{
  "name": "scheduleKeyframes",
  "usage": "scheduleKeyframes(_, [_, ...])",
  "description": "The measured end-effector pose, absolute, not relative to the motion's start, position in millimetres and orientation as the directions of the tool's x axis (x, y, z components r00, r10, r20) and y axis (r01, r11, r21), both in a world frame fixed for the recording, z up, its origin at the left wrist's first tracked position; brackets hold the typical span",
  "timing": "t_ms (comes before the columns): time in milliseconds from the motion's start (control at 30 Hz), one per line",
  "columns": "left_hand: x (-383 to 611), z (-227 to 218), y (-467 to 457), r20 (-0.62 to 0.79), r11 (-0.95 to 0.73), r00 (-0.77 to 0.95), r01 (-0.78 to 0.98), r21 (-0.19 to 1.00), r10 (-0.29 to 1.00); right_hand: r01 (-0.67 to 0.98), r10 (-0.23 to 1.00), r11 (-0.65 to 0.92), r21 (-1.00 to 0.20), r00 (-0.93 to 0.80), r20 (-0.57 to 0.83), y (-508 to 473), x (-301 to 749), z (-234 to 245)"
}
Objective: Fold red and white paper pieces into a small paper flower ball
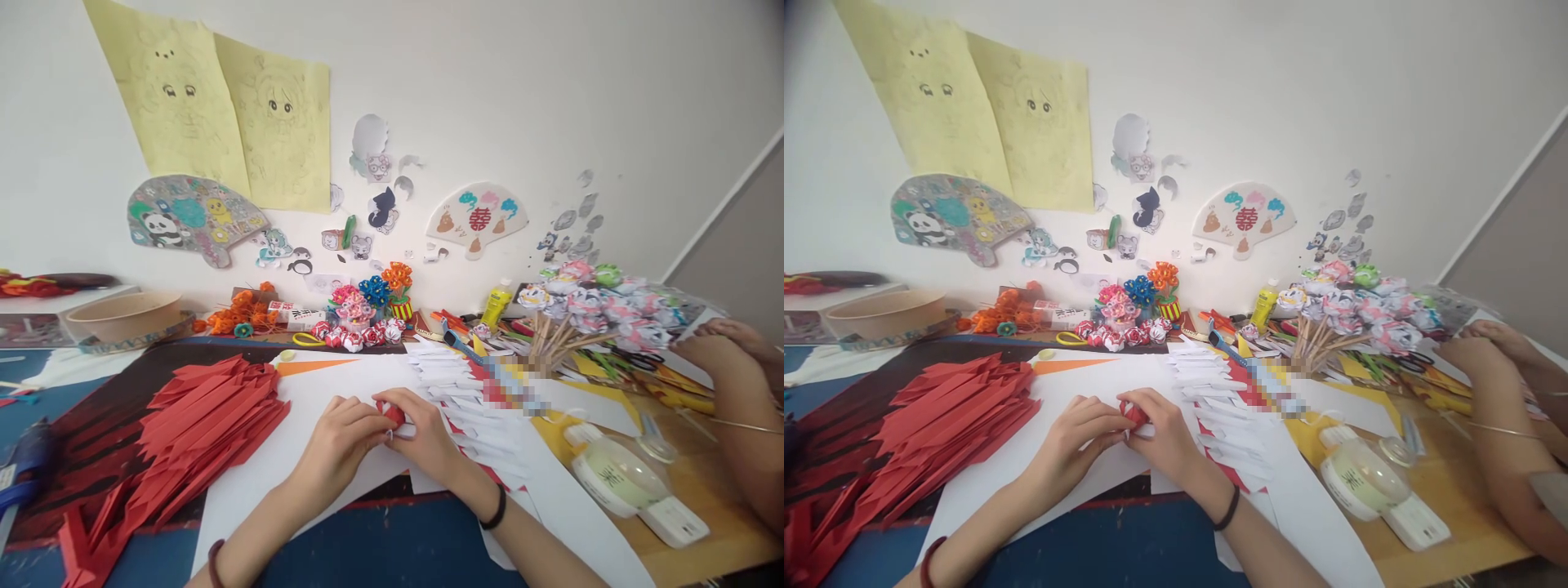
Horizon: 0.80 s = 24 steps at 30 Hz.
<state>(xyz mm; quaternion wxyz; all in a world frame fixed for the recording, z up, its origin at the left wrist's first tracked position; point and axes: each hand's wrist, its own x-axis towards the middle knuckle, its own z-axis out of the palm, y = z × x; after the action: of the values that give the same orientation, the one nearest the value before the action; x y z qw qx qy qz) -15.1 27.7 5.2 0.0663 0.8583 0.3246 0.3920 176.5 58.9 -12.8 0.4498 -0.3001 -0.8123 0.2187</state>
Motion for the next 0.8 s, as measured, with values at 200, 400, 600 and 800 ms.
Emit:
scheduleKeyframes(200, [-6, 3, 19, 0.626, -0.694, 0.394, 0.630, 0.349, 0.672, 0.408, 0.683, 0.730, -0.549, -0.407, 0.606, 61, 177, -17])
scheduleKeyframes(400, [-2, -7, 18, 0.676, -0.605, 0.260, 0.720, 0.341, 0.690, 0.547, 0.601, 0.749, -0.374, -0.324, 0.730, 59, 177, -11])
scheduleKeyframes(600, [-6, -10, 20, 0.718, -0.589, 0.258, 0.766, 0.255, 0.646, 0.605, 0.447, 0.777, -0.173, -0.338, 0.828, 56, 179, -13])
scheduleKeyframes(800, [-4, -15, 22, 0.748, -0.592, 0.318, 0.797, 0.123, 0.583, 0.612, 0.373, 0.791, -0.034, -0.437, 0.818, 51, 176, -16])
